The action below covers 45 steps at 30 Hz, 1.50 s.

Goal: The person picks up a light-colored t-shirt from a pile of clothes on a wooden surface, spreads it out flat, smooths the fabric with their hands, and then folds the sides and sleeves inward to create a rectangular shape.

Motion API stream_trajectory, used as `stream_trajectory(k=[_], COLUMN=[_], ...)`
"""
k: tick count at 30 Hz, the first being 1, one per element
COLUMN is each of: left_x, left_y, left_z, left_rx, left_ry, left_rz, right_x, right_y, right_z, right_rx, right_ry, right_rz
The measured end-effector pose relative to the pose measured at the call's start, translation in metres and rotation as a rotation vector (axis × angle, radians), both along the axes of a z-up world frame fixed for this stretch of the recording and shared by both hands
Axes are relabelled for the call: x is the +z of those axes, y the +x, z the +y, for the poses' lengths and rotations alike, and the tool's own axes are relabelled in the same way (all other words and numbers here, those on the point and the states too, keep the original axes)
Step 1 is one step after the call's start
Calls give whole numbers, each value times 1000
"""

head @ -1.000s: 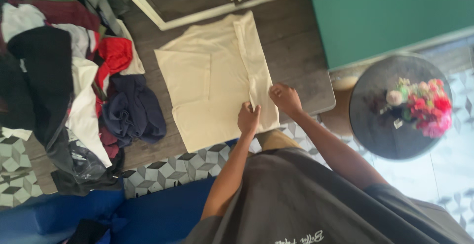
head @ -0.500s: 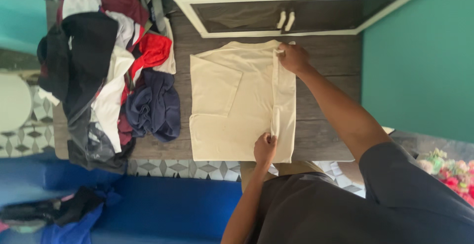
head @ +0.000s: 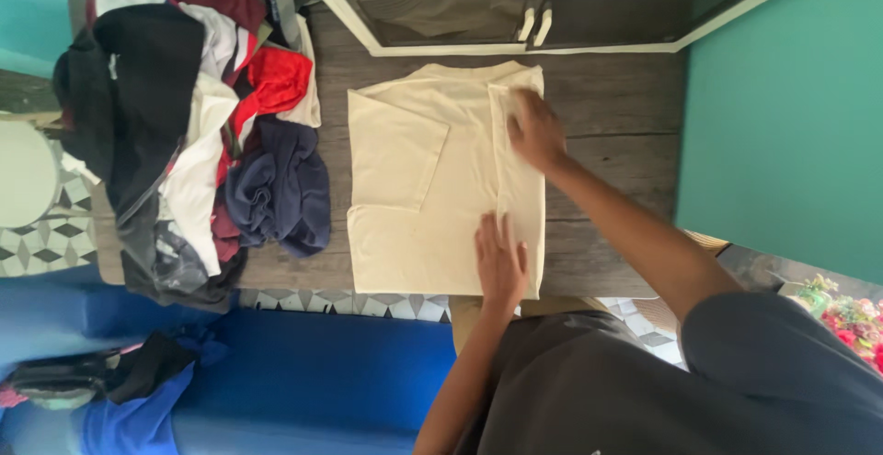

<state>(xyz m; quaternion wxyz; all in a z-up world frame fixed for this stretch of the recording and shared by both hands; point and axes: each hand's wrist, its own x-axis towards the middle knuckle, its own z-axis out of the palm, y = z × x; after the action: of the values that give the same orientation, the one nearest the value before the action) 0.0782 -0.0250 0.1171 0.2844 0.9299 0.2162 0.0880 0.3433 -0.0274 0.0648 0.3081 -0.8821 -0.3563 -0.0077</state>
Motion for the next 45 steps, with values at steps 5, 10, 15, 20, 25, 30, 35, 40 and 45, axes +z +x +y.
stream_trajectory(k=[5, 10, 15, 20, 25, 30, 35, 40, 45], left_x=[-43, -62, -67, -63, -66, -66, -58, -62, -67], left_y=[6, 2, 1, -3, -2, -37, -65, -14, -1], left_z=[-8, -9, -12, -14, -14, -23, -25, -3, 11], left_rx=[-190, -217, -208, -209, -225, -306, -319, -228, -354], left_ry=[45, 70, 73, 100, 106, 117, 114, 42, 121], left_rz=[4, 121, 133, 103, 93, 136, 159, 92, 135], right_x=[-5, 8, 0, -16, -15, -6, -1, -3, 6], right_y=[-23, 17, 19, -52, -64, 7, 10, -84, -143], right_z=[-16, 24, 26, 6, -1, 42, 50, -14, -58], right_rx=[155, 82, 73, 91, 170, 76, 49, -28, 30], right_ry=[-337, -501, -465, -308, -381, -414, -312, -144, -343], right_rz=[-109, 14, 9, 11, 22, -13, 33, 111, 101])
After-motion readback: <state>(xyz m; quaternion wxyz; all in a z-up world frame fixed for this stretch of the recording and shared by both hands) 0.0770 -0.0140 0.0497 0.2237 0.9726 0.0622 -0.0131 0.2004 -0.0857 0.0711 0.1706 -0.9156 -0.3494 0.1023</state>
